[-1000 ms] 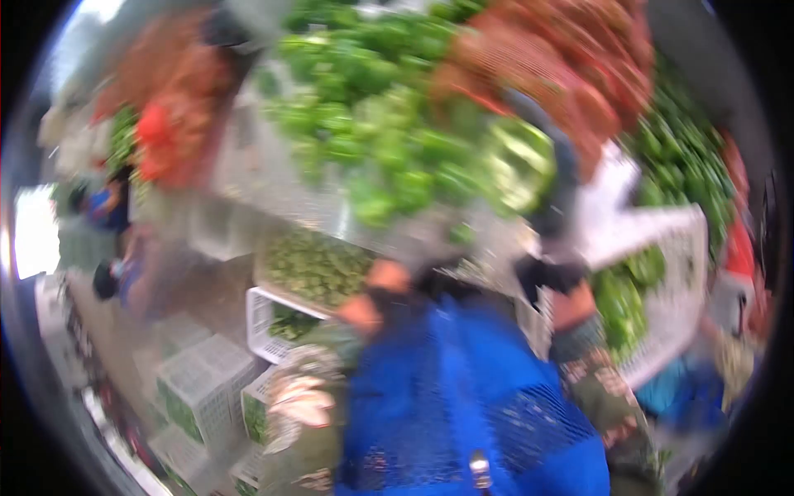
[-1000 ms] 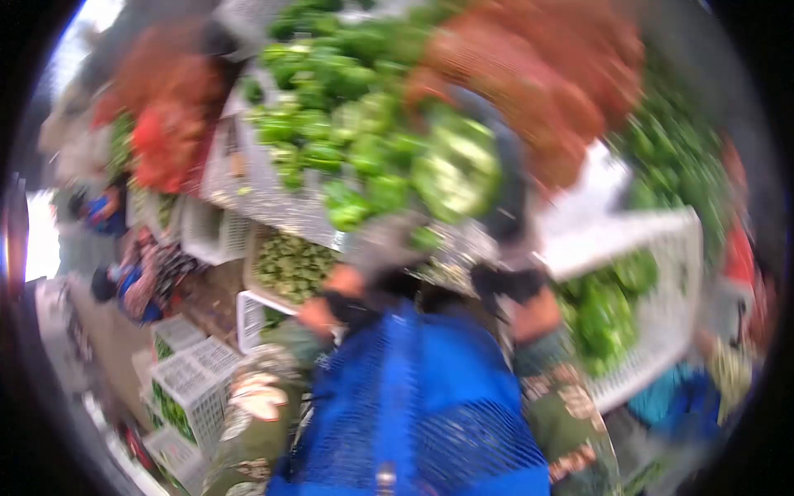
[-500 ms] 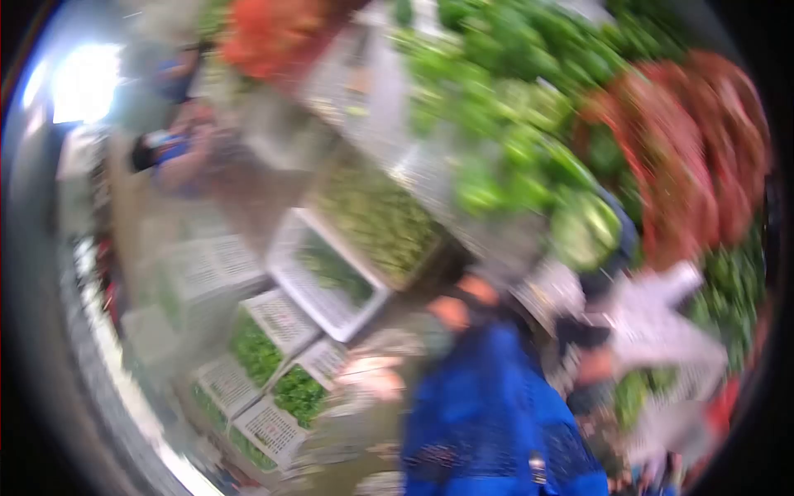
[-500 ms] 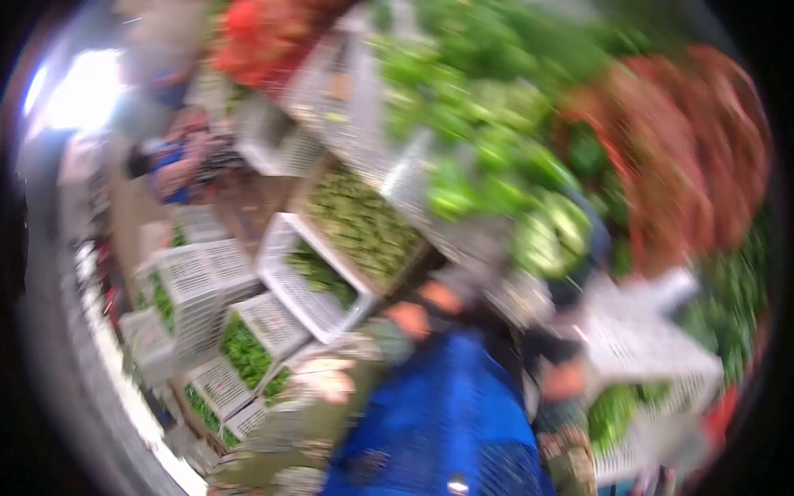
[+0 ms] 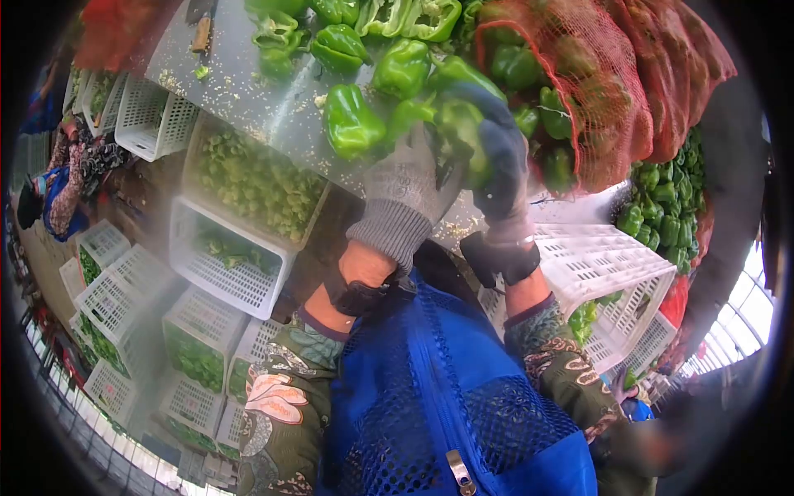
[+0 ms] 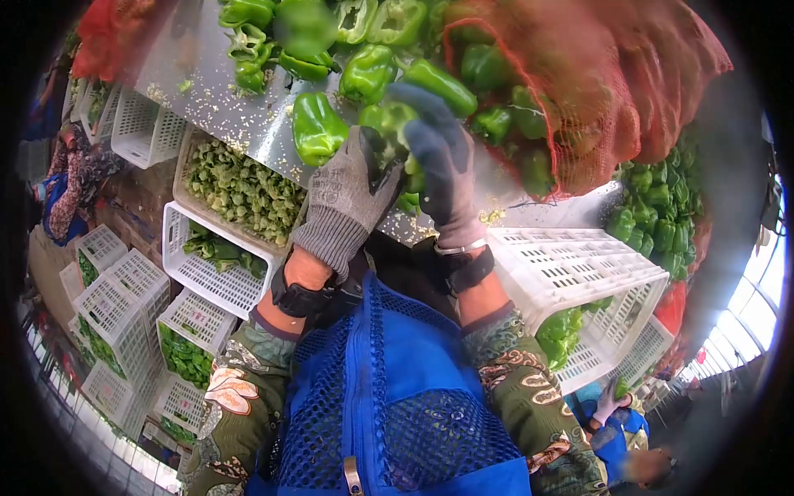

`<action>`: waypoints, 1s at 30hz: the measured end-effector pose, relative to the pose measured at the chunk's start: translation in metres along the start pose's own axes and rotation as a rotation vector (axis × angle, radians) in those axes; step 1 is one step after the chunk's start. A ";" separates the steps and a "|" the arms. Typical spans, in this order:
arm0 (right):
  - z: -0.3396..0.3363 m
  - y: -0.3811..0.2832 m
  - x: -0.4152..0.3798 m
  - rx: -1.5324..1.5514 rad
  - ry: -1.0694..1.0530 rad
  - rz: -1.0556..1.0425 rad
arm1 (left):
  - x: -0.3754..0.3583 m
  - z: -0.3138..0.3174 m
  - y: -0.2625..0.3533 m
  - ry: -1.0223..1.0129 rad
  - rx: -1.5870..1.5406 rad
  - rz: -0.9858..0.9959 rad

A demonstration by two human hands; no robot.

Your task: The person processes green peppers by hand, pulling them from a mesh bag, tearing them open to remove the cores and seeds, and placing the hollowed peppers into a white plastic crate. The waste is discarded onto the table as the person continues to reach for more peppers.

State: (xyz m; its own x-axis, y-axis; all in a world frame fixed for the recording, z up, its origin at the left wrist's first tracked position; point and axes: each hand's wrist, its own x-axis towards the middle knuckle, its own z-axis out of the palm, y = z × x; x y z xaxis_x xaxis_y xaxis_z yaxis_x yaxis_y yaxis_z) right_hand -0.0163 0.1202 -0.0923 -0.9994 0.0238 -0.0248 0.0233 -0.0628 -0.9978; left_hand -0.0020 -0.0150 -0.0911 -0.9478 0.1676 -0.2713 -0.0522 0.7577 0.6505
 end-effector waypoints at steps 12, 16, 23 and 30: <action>0.014 0.014 0.004 0.252 -0.012 0.220 | 0.019 -0.028 -0.035 -0.070 -1.243 -0.181; 0.024 0.011 0.003 0.544 -0.021 0.320 | 0.018 -0.022 -0.009 0.037 -0.011 0.388; 0.013 0.026 -0.008 -0.081 -0.017 0.246 | 0.039 0.003 -0.033 0.110 -0.678 0.112; -0.047 -0.081 -0.047 0.111 0.194 0.157 | -0.007 -0.106 -0.144 0.223 -0.444 -0.515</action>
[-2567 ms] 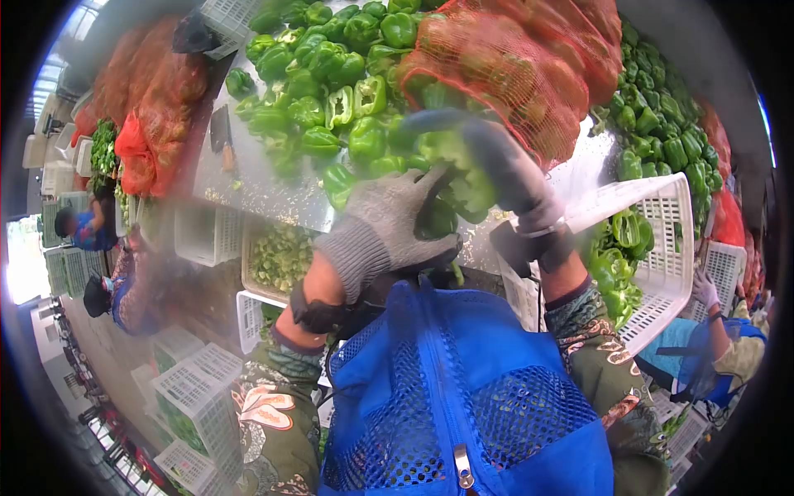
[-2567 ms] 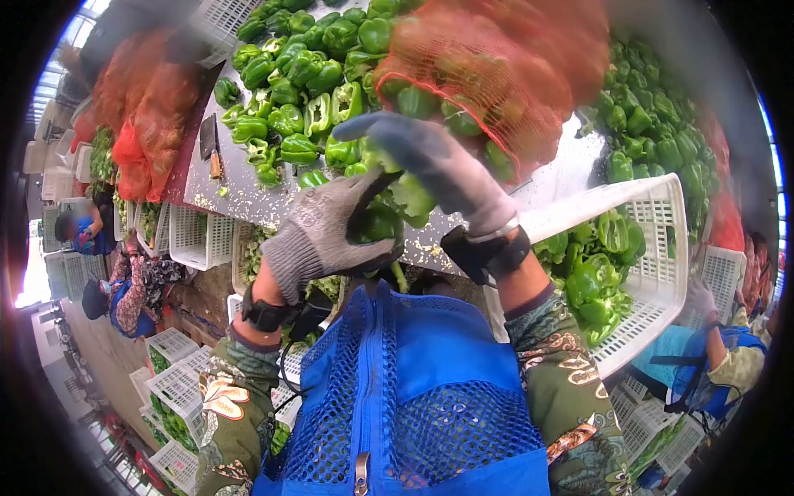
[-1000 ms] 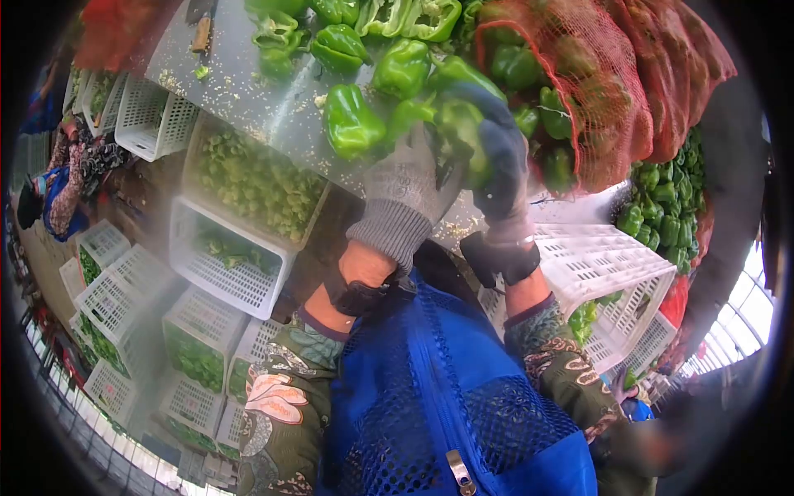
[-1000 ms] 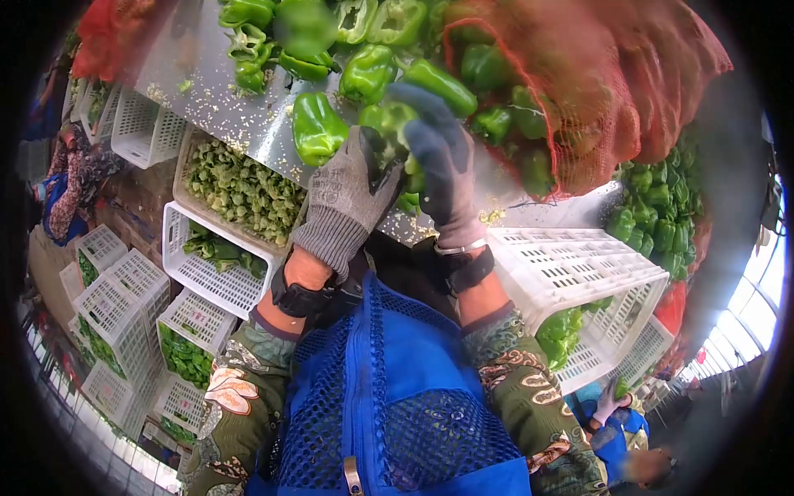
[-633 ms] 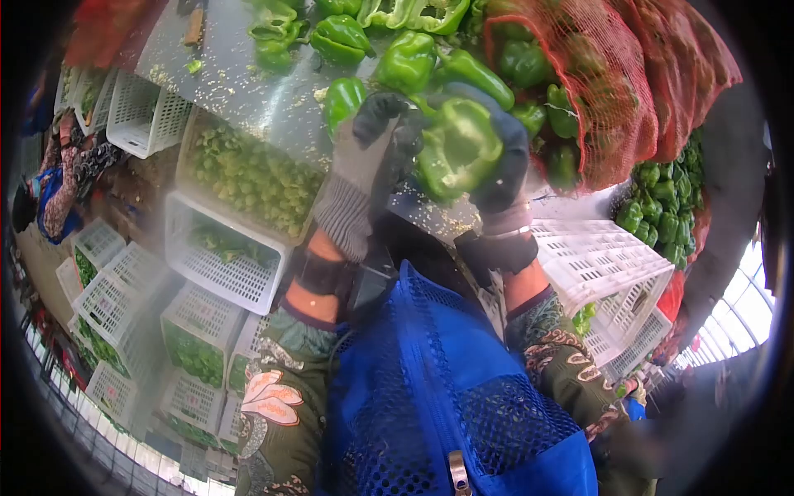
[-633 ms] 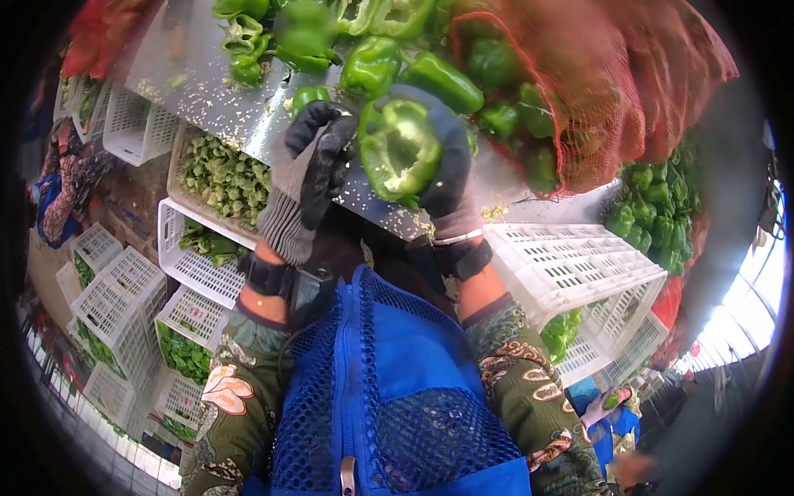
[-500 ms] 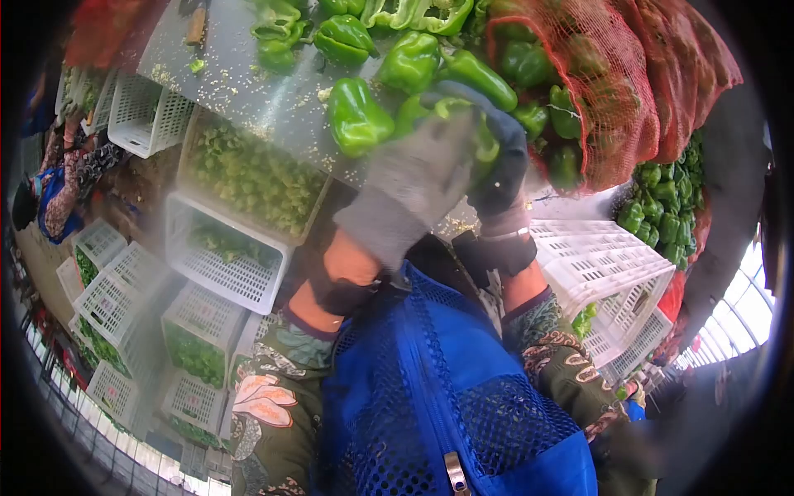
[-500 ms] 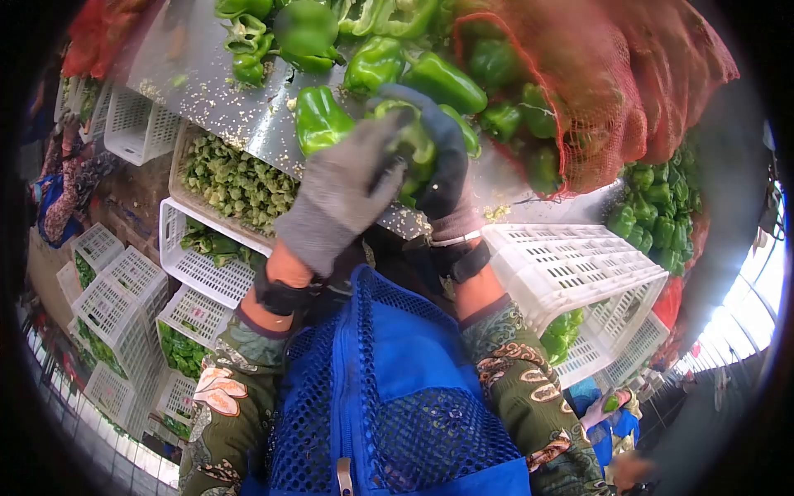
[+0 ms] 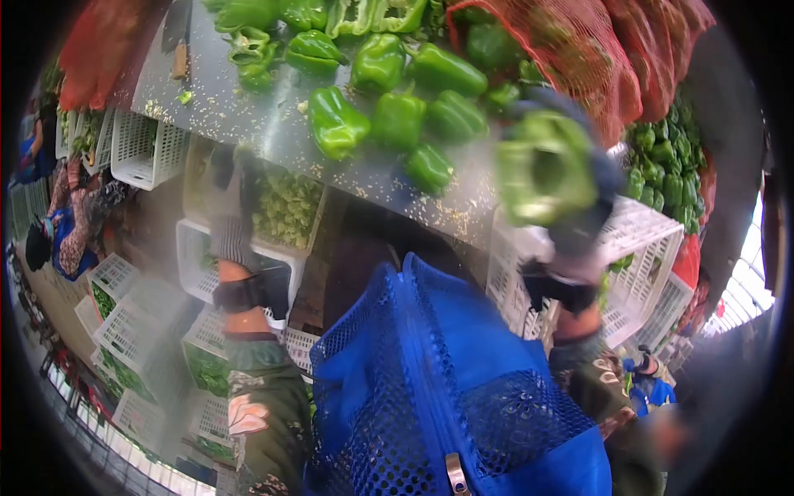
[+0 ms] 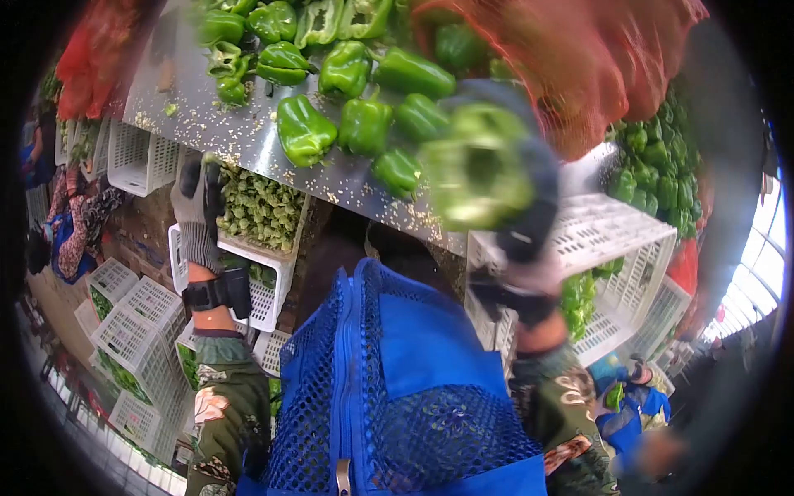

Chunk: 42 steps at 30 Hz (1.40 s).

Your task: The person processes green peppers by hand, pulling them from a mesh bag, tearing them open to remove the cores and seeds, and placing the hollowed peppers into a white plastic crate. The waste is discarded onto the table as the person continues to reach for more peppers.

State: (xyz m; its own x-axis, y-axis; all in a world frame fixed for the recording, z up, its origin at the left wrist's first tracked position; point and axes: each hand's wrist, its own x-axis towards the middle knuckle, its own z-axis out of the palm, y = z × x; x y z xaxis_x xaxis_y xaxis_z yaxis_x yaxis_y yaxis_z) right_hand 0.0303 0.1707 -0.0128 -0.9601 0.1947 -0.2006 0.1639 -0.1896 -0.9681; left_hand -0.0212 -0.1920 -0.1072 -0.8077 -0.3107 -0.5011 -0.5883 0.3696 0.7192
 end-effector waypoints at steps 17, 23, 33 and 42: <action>-0.026 0.040 -0.116 -0.164 0.134 0.268 | -0.057 0.258 -0.006 -0.763 1.191 1.041; -0.046 0.120 -0.081 0.151 0.358 0.253 | -0.079 0.230 0.007 -1.023 -0.281 0.365; -0.002 0.037 -0.073 -0.046 -0.029 -0.165 | -0.135 0.148 0.071 -0.640 -0.100 0.868; -0.025 0.011 -0.067 0.080 -0.361 -0.149 | -0.161 0.076 0.137 -0.902 -0.031 0.630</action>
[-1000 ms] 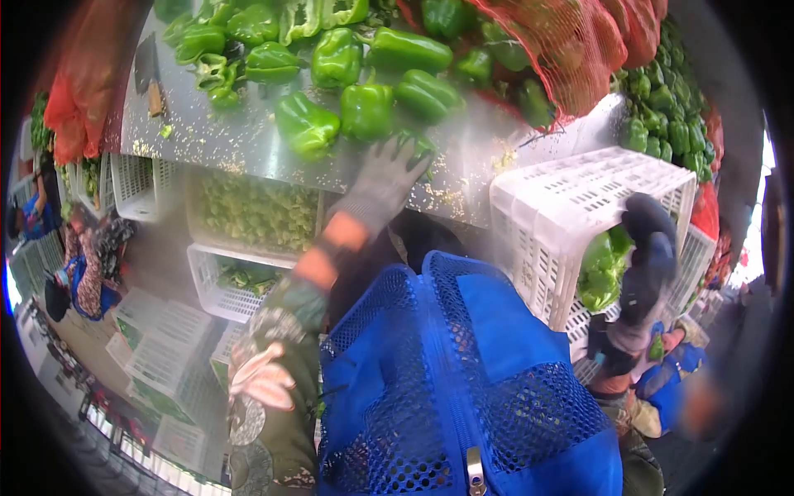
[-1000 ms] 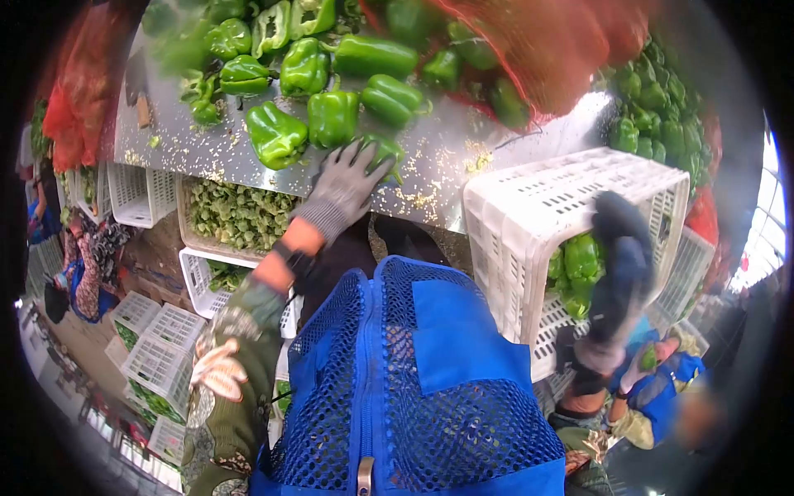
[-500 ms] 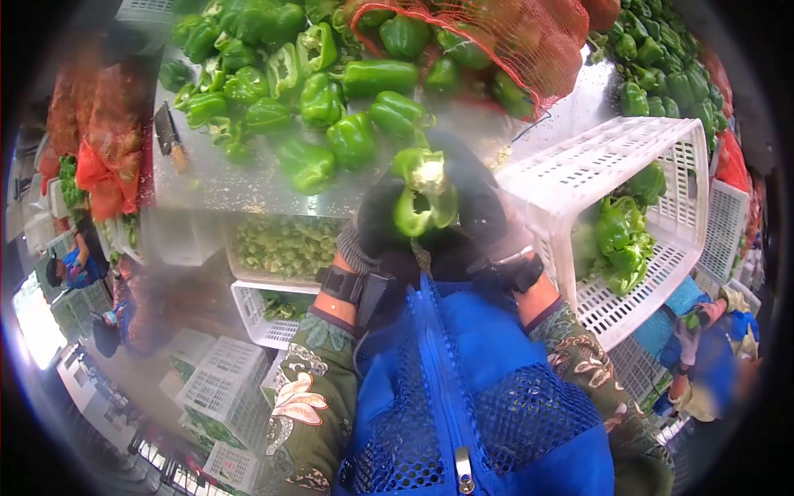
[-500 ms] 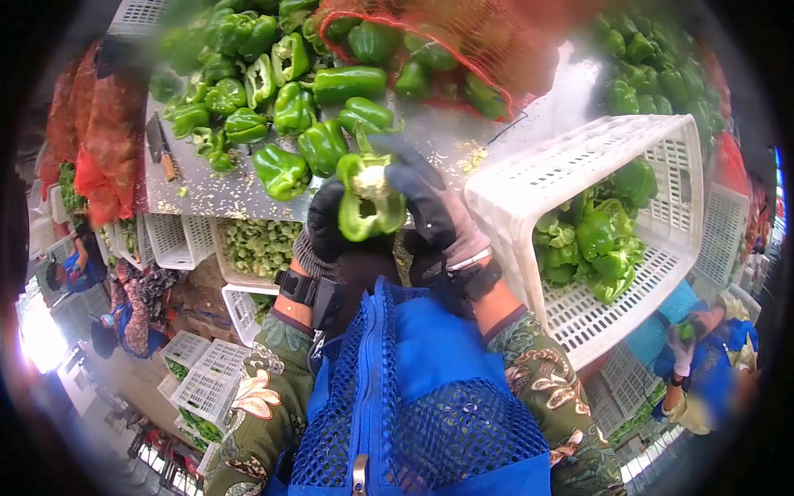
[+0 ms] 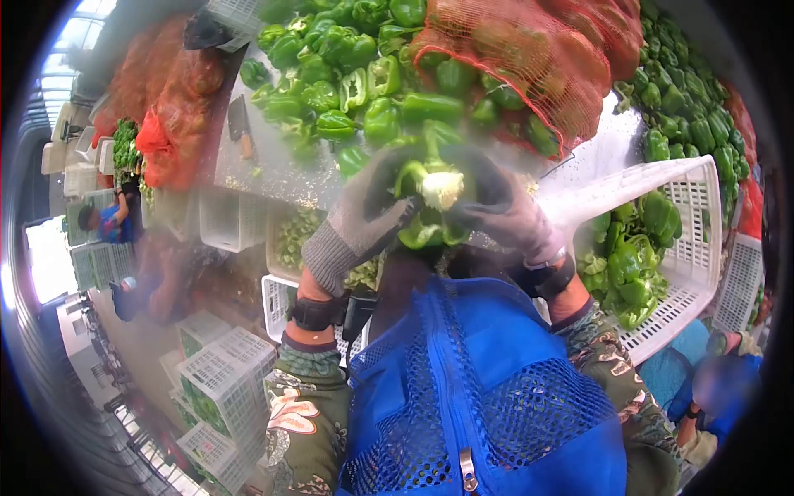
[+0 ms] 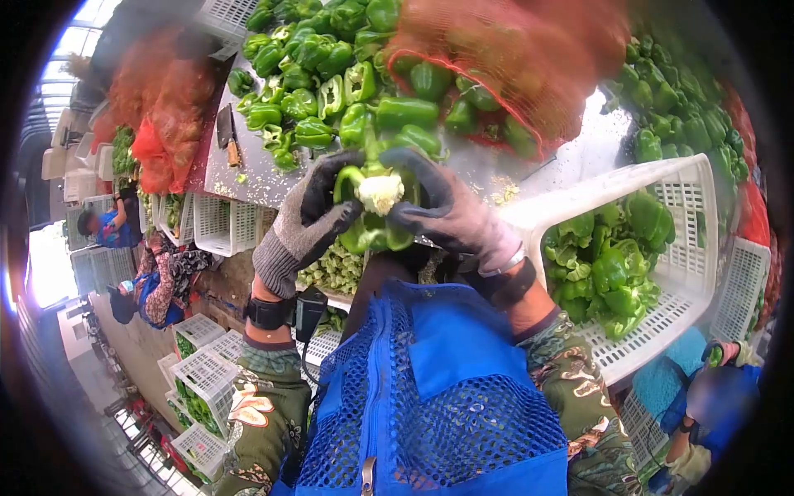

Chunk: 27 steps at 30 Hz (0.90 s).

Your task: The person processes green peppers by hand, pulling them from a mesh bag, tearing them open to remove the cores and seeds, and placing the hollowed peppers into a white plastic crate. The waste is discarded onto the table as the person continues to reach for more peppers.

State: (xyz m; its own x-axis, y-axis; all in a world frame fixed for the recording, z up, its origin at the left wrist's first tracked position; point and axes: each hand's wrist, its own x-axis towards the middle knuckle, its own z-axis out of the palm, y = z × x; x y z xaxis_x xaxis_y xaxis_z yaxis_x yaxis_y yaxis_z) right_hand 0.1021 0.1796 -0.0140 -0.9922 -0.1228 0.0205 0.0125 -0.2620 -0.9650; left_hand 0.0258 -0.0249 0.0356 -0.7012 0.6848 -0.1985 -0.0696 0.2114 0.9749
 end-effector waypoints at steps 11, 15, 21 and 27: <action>0.045 -0.015 0.010 -0.203 0.050 -0.006 | -0.037 -0.014 -0.017 0.295 0.329 0.194; 0.088 0.000 0.027 -0.252 0.199 -0.150 | -0.040 -0.037 -0.026 0.436 0.387 0.301; 0.109 -0.022 0.046 -0.357 0.001 -0.040 | -0.062 -0.086 -0.030 0.176 0.402 0.346; 0.134 -0.030 0.053 -0.603 0.026 -0.100 | -0.064 -0.100 -0.011 0.006 0.742 0.410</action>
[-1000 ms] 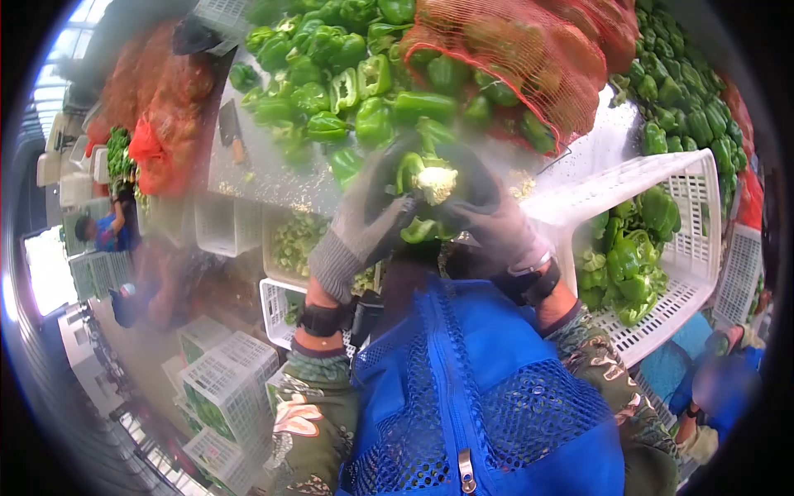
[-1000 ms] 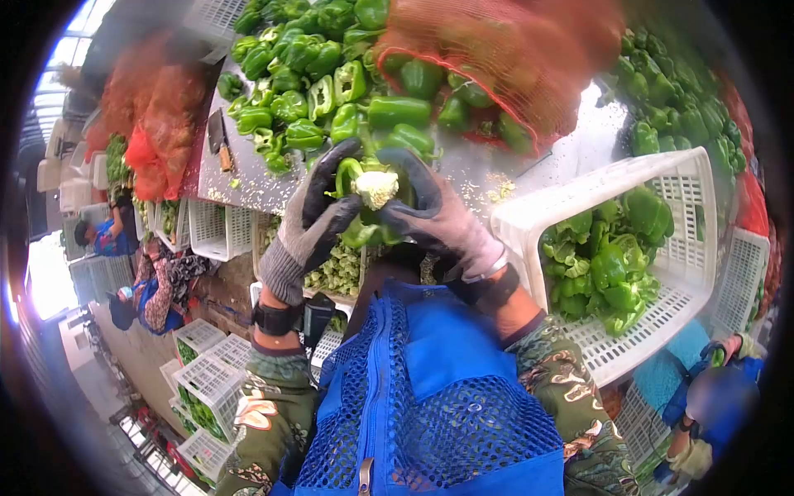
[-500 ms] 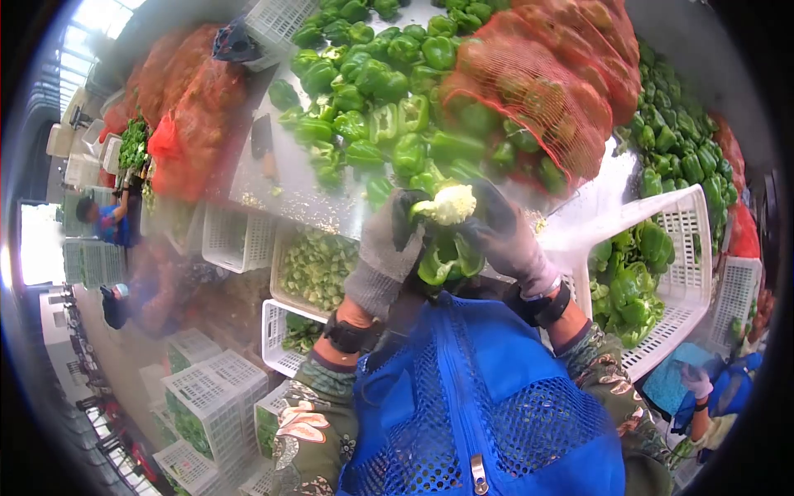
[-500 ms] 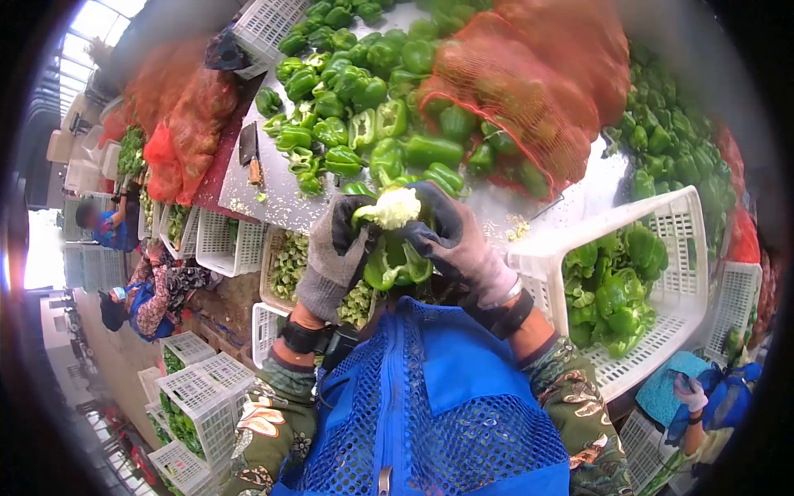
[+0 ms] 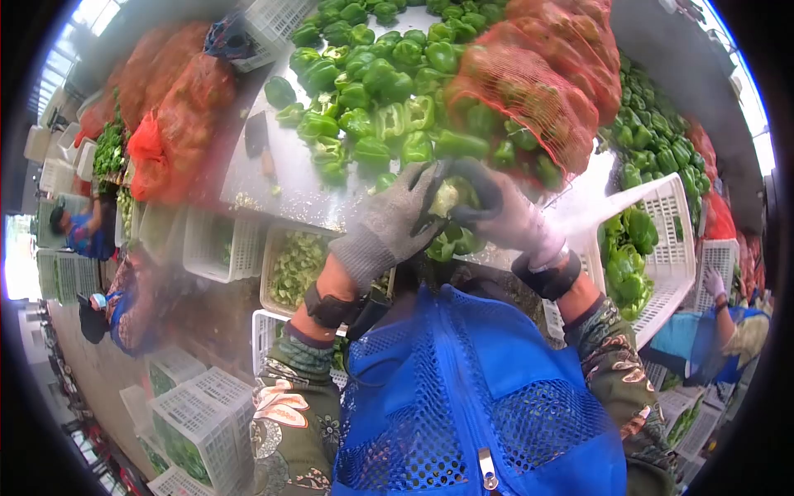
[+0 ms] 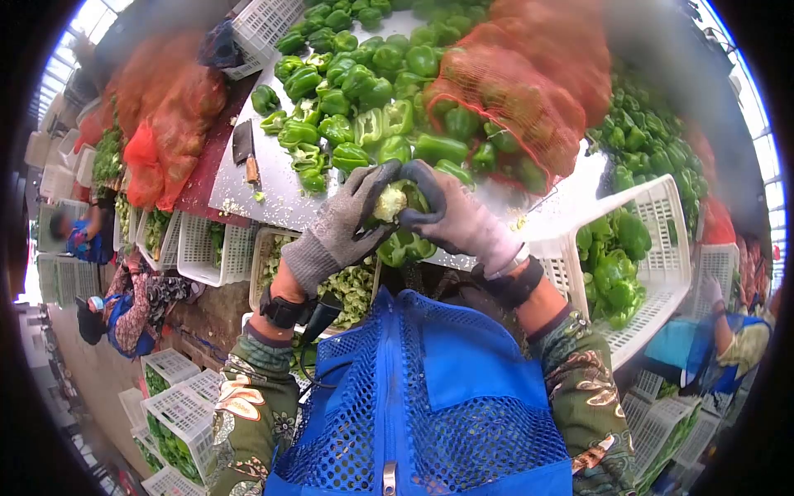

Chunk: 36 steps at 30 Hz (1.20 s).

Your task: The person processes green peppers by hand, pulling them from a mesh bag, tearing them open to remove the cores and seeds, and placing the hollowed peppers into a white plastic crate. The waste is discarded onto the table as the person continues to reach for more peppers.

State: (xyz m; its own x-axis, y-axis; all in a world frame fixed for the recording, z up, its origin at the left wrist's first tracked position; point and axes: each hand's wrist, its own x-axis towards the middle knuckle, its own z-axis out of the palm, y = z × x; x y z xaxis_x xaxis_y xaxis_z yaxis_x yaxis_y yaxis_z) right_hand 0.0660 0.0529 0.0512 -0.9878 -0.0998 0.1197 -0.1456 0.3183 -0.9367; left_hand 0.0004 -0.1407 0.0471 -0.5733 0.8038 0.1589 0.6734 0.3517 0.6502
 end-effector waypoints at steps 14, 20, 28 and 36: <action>0.048 0.001 -0.022 0.440 0.278 0.141 | -0.019 0.008 -0.048 0.707 -1.573 -0.120; 0.044 0.004 -0.024 0.776 0.276 0.293 | -0.126 -0.029 -0.113 -0.127 0.509 -0.704; 0.077 0.038 -0.003 1.108 0.254 0.376 | -0.051 0.022 -0.024 0.247 -0.266 -0.271; 0.096 0.026 -0.002 1.635 0.346 0.242 | -0.034 0.028 -0.023 0.263 0.302 -0.250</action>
State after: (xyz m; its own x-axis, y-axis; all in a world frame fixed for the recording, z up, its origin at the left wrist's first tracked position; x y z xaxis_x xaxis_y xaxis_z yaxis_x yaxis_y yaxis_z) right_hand 0.0691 -0.0289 -0.0052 -0.9745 0.0690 -0.2135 -0.0134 -0.9678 -0.2513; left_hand 0.0173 -0.1634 0.0059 -0.8080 0.5410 0.2332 0.5825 0.6745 0.4535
